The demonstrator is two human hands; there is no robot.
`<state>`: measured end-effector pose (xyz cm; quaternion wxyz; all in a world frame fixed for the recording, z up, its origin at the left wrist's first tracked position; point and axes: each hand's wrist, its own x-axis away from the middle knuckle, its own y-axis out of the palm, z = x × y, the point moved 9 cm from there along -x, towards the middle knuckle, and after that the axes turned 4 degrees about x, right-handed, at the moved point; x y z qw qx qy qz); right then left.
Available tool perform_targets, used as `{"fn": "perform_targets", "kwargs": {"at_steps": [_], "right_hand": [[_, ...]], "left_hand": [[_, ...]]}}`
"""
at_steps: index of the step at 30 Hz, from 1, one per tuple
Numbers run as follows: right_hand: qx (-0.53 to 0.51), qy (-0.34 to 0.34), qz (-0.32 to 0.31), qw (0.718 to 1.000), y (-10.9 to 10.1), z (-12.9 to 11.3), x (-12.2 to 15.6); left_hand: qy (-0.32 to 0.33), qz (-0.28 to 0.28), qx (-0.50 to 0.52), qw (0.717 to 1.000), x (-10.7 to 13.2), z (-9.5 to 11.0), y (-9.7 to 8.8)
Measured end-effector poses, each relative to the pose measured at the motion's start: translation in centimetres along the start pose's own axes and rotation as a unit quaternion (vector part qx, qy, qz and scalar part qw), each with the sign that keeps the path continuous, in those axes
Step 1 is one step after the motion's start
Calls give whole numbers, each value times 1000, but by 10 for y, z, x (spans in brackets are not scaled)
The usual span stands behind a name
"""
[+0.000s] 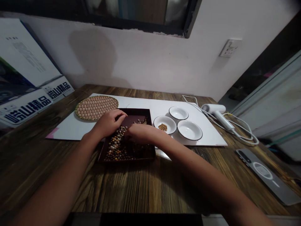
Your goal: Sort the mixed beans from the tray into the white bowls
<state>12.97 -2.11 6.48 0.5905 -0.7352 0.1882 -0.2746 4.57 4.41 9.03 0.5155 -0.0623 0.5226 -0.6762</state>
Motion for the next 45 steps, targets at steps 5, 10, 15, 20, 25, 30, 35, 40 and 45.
{"fn": "perform_targets", "kwargs": {"at_steps": [5,10,15,20,25,30,35,40,45], "right_hand": [[-49,58,45,996,-38,28,27],[-63,260,37,963,-57,98,81],[-89,371,-45,923,-42,140,114],[-105,294,-16,950,-45,127,102],[-102,199,53,973,-53,97,77],[-5,228,55,972,-44,82,57],[139,199,71,968,-34,61,38],[160,206,61,964,-21,62,32],[157,205,47,965,-16,66,31]], "left_hand": [[-3,0,1,1000,0,-1,0],[-8,2,5,1000,1,-1,0],[-6,2,1,1000,0,-2,0],[-5,2,1,1000,1,-2,0],[-16,0,0,1000,1,-3,1],[-8,3,-6,1000,1,-2,0],[-2,3,-1,1000,1,-1,0],[-4,2,-5,1000,1,-1,0],[-2,6,-2,1000,0,-1,-1]]}}
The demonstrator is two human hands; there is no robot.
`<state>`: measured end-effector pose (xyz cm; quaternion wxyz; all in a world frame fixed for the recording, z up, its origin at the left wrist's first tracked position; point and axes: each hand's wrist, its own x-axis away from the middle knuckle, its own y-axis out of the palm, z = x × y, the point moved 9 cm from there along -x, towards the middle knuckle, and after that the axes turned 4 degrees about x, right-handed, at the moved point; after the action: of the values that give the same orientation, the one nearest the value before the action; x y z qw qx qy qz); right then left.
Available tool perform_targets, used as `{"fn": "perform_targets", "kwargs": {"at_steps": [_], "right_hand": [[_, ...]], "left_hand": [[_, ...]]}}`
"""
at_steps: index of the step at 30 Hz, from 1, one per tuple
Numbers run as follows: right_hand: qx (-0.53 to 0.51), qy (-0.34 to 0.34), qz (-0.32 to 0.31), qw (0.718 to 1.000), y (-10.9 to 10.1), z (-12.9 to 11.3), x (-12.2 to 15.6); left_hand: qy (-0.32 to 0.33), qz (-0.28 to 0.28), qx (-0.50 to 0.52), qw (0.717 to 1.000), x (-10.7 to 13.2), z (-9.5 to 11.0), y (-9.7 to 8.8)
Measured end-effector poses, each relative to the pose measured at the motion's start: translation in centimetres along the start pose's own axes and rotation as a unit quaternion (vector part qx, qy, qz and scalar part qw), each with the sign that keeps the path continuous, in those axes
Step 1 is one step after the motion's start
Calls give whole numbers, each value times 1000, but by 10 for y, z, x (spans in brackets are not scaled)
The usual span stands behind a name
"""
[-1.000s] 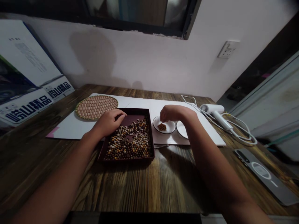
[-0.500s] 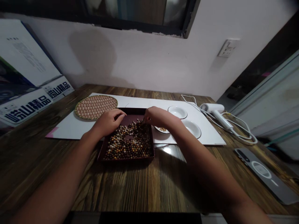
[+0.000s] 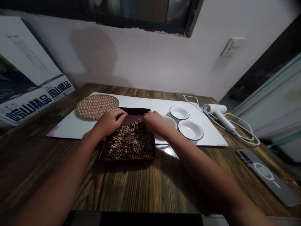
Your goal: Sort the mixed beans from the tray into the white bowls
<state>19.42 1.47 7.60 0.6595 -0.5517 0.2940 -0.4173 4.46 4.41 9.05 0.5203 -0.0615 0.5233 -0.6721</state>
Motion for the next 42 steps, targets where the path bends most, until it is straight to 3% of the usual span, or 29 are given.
{"fn": "perform_targets", "kwargs": {"at_steps": [7,11,14,20,35,42], "right_hand": [[-22,-20,-26,999,-18,-7,3],[-113,-99,-78,986,-27,-28,14],[-178,-115,-121,970,-28,-41,23],[-140,-117,-187,965,-21,-59,30],[-76,-142,-145,976,-17,-72,27],[-85,-135,-157,975,-16,-72,26]], "left_hand": [[4,-2,-2,1000,0,0,1],[3,-4,-2,1000,0,-1,1],[4,-3,2,1000,0,0,1],[11,-5,-5,1000,0,1,1],[8,-7,-6,1000,-1,1,2],[5,-7,-6,1000,-1,1,2]]}}
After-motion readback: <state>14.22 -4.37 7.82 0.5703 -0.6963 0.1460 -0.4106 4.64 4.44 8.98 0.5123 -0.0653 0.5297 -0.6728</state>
